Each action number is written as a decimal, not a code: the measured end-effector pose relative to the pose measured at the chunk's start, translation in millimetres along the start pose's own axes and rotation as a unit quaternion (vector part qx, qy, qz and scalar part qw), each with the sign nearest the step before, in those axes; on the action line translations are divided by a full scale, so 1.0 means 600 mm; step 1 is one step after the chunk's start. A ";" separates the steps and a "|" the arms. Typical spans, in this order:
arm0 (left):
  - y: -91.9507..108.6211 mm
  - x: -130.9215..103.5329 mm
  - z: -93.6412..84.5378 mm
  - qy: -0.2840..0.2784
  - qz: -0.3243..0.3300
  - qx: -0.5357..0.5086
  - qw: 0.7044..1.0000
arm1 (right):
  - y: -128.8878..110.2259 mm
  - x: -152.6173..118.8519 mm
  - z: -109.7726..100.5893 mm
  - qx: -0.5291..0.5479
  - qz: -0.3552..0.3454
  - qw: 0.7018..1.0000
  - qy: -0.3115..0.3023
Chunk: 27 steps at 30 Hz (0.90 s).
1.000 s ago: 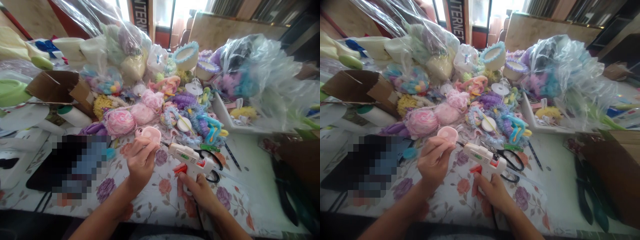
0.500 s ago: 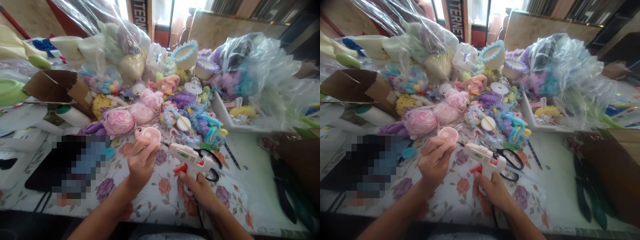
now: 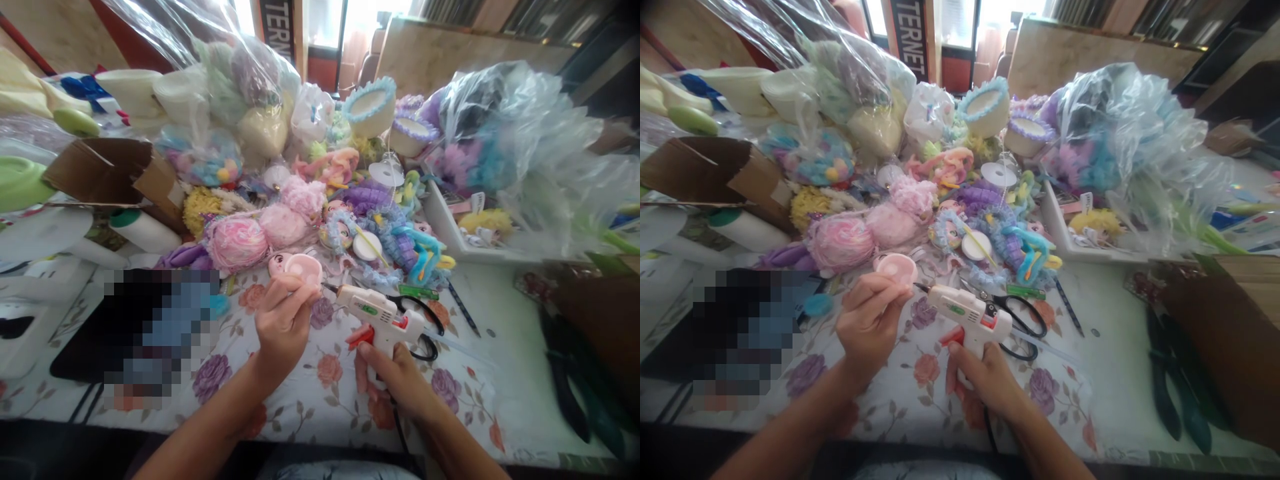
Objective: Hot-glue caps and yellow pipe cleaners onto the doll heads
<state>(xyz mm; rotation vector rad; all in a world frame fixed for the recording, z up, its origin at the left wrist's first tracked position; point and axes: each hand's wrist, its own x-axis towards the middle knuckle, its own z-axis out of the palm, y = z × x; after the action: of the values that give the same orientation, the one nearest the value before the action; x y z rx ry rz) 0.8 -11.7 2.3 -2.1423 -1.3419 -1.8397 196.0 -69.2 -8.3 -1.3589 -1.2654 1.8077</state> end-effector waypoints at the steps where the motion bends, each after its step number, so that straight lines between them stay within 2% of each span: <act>1: -0.001 -0.001 0.000 0.000 0.000 0.001 1.000 | 0.001 0.000 0.000 0.002 -0.001 1.000 0.000; 18: 0.006 -0.004 0.001 0.001 -0.009 -0.019 1.000 | 0.003 0.000 0.002 0.044 -0.009 0.999 -0.011; 22: 0.009 -0.002 0.001 0.006 -0.020 -0.018 1.000 | 0.006 0.002 0.002 0.125 -0.009 0.992 -0.023; 27: 0.014 0.001 0.001 0.013 -0.032 -0.027 0.999 | -0.004 0.003 0.002 0.214 0.001 0.973 -0.091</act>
<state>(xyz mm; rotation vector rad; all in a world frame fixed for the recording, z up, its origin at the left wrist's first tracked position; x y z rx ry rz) 6.0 -16.1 6.9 -2.1182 -1.3866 -1.9423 193.8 -67.0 -6.7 -0.9737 -0.8825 2.0923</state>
